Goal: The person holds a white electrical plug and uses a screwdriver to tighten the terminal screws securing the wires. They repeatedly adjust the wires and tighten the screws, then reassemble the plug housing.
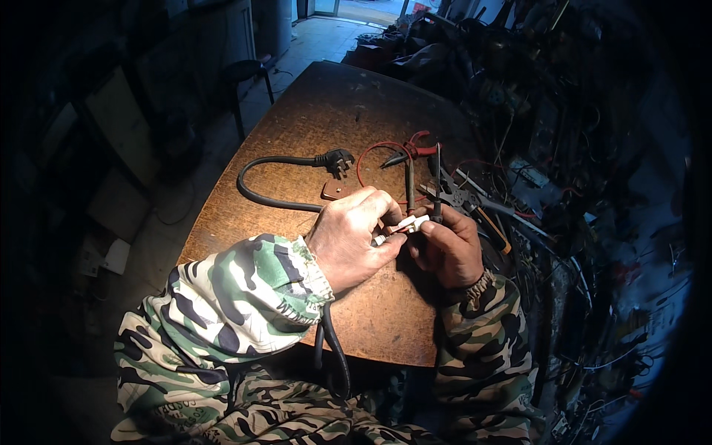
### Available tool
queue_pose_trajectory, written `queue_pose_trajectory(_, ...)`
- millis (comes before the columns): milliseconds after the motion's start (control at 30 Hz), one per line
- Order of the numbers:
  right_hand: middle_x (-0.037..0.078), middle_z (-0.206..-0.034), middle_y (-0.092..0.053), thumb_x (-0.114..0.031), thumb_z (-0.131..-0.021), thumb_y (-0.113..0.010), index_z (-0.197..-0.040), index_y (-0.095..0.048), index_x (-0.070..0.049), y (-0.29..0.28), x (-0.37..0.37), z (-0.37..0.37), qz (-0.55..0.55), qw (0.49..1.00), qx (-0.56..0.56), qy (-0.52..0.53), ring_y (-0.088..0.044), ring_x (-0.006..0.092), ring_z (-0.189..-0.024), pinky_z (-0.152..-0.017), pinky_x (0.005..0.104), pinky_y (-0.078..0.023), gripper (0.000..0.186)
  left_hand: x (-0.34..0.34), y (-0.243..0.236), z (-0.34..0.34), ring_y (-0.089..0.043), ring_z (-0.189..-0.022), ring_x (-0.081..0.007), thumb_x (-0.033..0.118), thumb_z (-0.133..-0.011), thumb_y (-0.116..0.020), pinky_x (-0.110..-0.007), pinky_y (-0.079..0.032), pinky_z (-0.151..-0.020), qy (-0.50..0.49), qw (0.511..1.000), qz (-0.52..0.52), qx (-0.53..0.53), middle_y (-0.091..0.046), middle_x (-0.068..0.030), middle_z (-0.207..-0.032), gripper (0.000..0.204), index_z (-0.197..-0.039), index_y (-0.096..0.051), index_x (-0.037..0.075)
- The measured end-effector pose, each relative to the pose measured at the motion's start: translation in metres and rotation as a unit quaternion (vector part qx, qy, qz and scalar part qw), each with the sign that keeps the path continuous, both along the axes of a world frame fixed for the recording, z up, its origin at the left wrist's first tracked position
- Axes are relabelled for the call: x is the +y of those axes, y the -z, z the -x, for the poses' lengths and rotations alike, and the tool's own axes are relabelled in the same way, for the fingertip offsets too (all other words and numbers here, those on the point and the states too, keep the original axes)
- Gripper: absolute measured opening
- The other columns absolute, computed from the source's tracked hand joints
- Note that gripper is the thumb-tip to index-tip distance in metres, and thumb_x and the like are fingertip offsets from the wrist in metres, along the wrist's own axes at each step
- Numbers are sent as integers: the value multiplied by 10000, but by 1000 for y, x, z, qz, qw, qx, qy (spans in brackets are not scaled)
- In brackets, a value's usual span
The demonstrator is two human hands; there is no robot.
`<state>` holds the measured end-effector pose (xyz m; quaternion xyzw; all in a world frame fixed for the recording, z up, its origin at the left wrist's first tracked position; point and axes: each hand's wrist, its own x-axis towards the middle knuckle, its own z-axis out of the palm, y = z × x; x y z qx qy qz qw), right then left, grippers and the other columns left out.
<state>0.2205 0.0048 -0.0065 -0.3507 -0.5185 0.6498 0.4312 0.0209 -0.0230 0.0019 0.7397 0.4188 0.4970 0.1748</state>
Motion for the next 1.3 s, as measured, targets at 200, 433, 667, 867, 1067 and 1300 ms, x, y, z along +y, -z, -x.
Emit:
queue_pose_trajectory(200, 65, -742, -663, -113, -937, -584, -1076, -627, 3, -1, 1, -2, 19, 1000, 8, -12, -576, 78, -550, -460, 211, -411, 186, -1, -1, 1, -655, -642, -134, 49, -736, -802, -255, -522, -545, -2, 999, 43, -23, -651, -76, -824, 231, -896, -644, -5)
queue_pose_trajectory(433, 65, -778, -664, -123, -944, -584, -1085, -619, 15, -2, 2, -2, 15, 1000, 2, -11, -593, 86, -576, -467, 211, -416, 200, -2, -6, 0, -613, -643, -77, 67, -728, -817, -228, -506, -544, -13, 990, 131, -50, -668, -70, -855, 258, -931, -679, -15)
queue_pose_trajectory(667, 48, -762, -649, -184, -963, -618, -1043, -636, 17, -4, 1, -3, 1, 1000, -11, -22, -574, 78, -564, -463, 206, -401, 217, 5, -4, 6, -624, -719, -65, 109, -816, -783, -225, -528, -666, 34, 961, 264, -75, -709, -63, -858, 284, -1050, -721, -40)
queue_pose_trajectory(867, 38, -731, -641, -222, -974, -626, -1006, -648, 9, -1, 1, 1, -2, 999, -11, -30, -559, 71, -537, -449, 199, -384, 234, 7, -8, 12, -647, -719, -92, 131, -881, -735, -240, -540, -643, 80, 918, 362, -139, -716, -82, -846, 273, -1073, -703, -62)
queue_pose_trajectory(1067, 37, -728, -643, -248, -980, -626, -973, -642, -1, 0, 2, -4, -3, 999, -24, -36, -566, 69, -540, -450, 191, -396, 247, 8, -12, 10, -644, -665, -123, 129, -894, -707, -258, -542, -568, 80, 890, 416, -167, -696, -110, -839, 290, -1092, -671, -80)
queue_pose_trajectory(1300, 34, -780, -642, -249, -988, -611, -1031, -606, -8, -2, 2, -2, 14, 999, -1, -43, -579, 69, -567, -452, 189, -422, 245, 7, -16, 9, -630, -650, -115, 135, -900, -690, -248, -534, -544, 74, 893, 416, -158, -686, -109, -832, 294, -1093, -659, -85)
